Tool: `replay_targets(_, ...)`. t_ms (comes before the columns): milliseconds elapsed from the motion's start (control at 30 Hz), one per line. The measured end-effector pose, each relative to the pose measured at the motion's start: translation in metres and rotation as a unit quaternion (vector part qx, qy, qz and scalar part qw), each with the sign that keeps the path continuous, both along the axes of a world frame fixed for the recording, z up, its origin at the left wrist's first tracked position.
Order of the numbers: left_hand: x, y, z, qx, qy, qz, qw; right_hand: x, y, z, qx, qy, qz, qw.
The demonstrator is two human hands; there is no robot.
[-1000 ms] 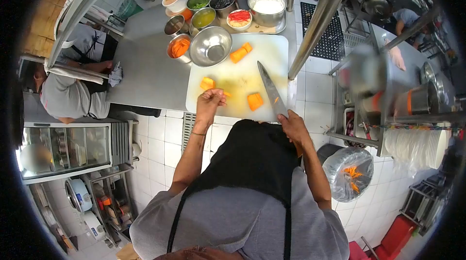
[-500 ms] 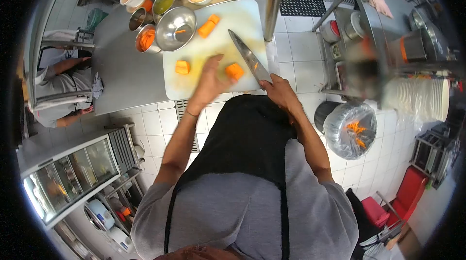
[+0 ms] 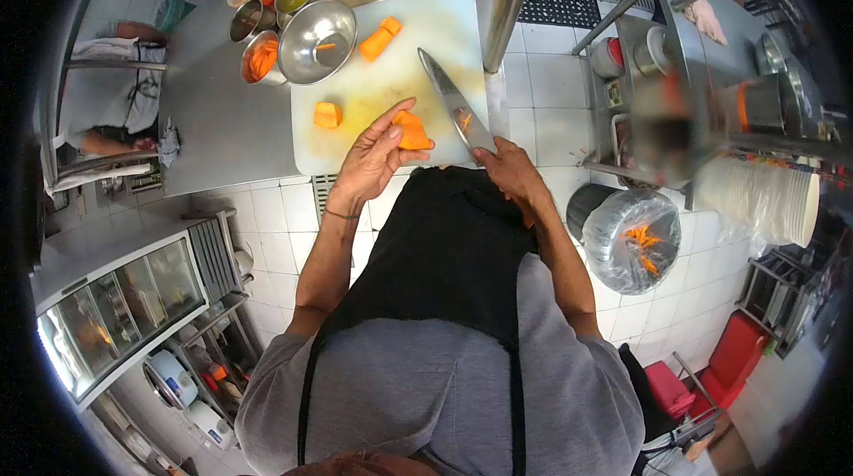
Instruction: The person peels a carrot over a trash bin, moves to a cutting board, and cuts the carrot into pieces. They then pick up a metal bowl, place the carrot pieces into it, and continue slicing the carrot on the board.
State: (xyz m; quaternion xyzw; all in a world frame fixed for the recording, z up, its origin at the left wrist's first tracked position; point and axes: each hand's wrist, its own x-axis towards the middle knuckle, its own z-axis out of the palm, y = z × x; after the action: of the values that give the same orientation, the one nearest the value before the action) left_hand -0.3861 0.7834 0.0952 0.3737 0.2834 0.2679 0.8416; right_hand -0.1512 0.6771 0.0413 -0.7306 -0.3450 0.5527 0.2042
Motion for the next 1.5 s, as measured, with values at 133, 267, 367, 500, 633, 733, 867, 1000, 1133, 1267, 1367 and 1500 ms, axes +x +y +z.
replay_targets(133,-0.005,-0.006,-0.005,-0.048,-0.085,-0.025,0.995,0.003,0.0,-0.001,-0.001,0.001,0.006,1.0)
replay_targets(267,-0.009,-0.013,0.007,0.041,-0.039,-0.029,0.998,0.002,0.005,0.007,-0.012,-0.013,0.013,1.0)
replay_targets(367,-0.014,-0.015,0.028,0.116,0.04,-0.054,0.991,0.002,0.004,0.009,-0.008,-0.01,0.017,1.0)
replay_targets(500,-0.018,-0.014,0.05,0.315,0.141,-0.078,0.935,0.002,0.002,0.004,0.007,-0.007,0.012,1.0)
replay_targets(633,-0.02,-0.012,0.07,0.449,0.189,-0.071,0.87,0.0,0.001,0.005,0.009,-0.011,0.005,1.0)
replay_targets(733,-0.016,-0.019,0.073,0.435,0.212,0.017,0.875,0.0,0.0,-0.001,0.008,-0.004,0.001,1.0)
replay_targets(867,-0.014,-0.023,0.071,0.45,0.288,0.086,0.841,-0.002,-0.001,0.004,0.016,0.015,-0.006,1.0)
replay_targets(1000,-0.009,-0.022,0.071,0.493,0.322,0.133,0.797,0.001,-0.004,-0.002,0.009,0.007,-0.003,1.0)
replay_targets(1133,-0.013,-0.025,0.06,0.478,0.277,0.148,0.82,0.0,-0.006,-0.008,0.024,-0.002,-0.013,1.0)
replay_targets(1267,-0.014,-0.023,0.055,0.512,0.235,0.15,0.813,0.001,-0.002,-0.004,0.003,0.001,0.013,1.0)
replay_targets(1367,-0.016,-0.024,0.055,0.517,0.211,0.138,0.818,0.001,-0.003,-0.004,0.007,0.001,0.007,1.0)
replay_targets(1500,-0.019,-0.031,0.058,0.438,0.179,0.117,0.873,0.0,-0.004,-0.009,0.004,-0.002,-0.005,1.0)
